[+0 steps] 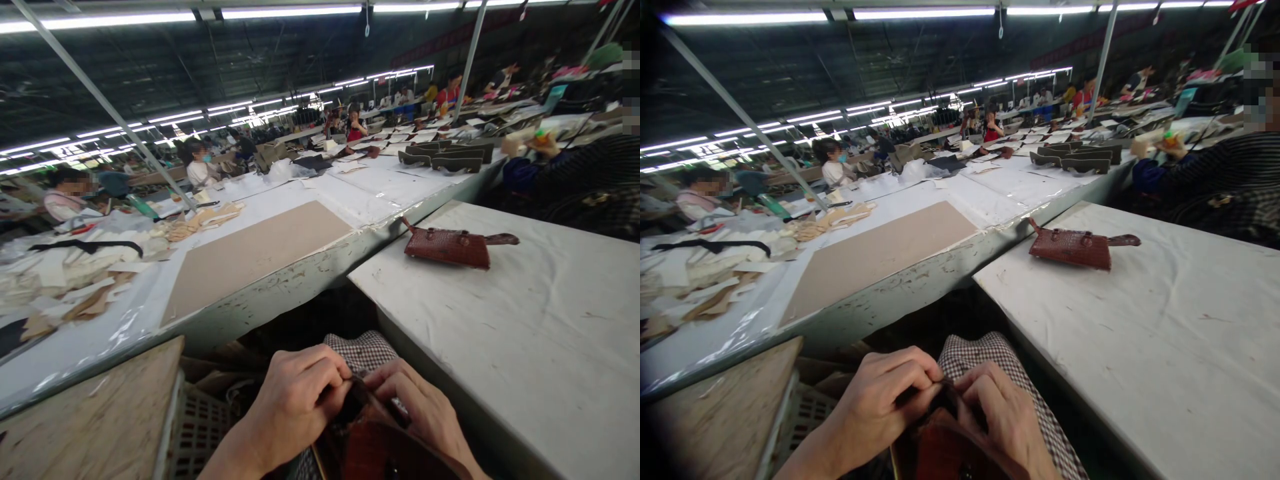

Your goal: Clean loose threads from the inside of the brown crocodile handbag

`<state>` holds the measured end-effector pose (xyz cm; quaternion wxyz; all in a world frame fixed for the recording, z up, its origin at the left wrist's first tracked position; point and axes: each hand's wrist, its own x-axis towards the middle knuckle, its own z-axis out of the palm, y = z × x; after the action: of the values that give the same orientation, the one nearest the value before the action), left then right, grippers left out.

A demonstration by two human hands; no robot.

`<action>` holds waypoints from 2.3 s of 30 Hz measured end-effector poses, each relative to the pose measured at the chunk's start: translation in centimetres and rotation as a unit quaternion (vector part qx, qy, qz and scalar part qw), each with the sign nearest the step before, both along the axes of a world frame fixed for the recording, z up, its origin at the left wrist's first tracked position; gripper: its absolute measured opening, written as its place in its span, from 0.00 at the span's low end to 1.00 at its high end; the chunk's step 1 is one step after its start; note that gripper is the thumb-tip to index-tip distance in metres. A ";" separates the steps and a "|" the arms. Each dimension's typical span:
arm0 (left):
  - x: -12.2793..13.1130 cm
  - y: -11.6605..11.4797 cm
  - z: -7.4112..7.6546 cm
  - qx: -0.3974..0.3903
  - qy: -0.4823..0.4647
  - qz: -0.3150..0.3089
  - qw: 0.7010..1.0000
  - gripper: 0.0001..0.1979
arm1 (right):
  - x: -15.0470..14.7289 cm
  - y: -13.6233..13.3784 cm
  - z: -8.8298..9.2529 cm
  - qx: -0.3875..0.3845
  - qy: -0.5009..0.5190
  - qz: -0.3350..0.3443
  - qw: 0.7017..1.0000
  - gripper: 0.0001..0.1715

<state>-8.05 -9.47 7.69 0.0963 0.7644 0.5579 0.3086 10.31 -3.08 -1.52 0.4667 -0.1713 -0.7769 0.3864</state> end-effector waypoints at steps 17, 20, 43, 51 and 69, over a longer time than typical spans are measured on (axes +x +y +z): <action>0.1 -2.2 1.7 -0.179 -0.045 0.155 0.971 0.16 | 0.0 -1.5 1.5 -0.058 -0.044 -0.058 0.996 0.19; -0.2 -2.3 1.2 -0.152 -0.020 0.145 0.978 0.15 | -0.2 -1.6 1.5 -0.050 -0.046 -0.065 0.996 0.20; -0.3 -2.0 -0.1 -0.047 0.023 0.110 0.993 0.08 | -0.1 -1.7 1.2 -0.086 -0.047 -0.069 0.993 0.20; 0.1 -1.9 0.3 -0.021 0.038 0.097 0.994 0.09 | 0.0 -1.5 0.9 -0.077 -0.054 -0.062 0.994 0.19; 1.1 -2.7 -0.3 0.052 0.111 0.188 0.975 0.12 | 0.0 -1.6 1.2 -0.084 -0.031 -0.068 0.994 0.17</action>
<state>-6.93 -12.15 7.39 -0.0655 0.6796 0.6819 0.2625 10.35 -4.65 -0.32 0.4515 -0.2745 -0.7421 0.4124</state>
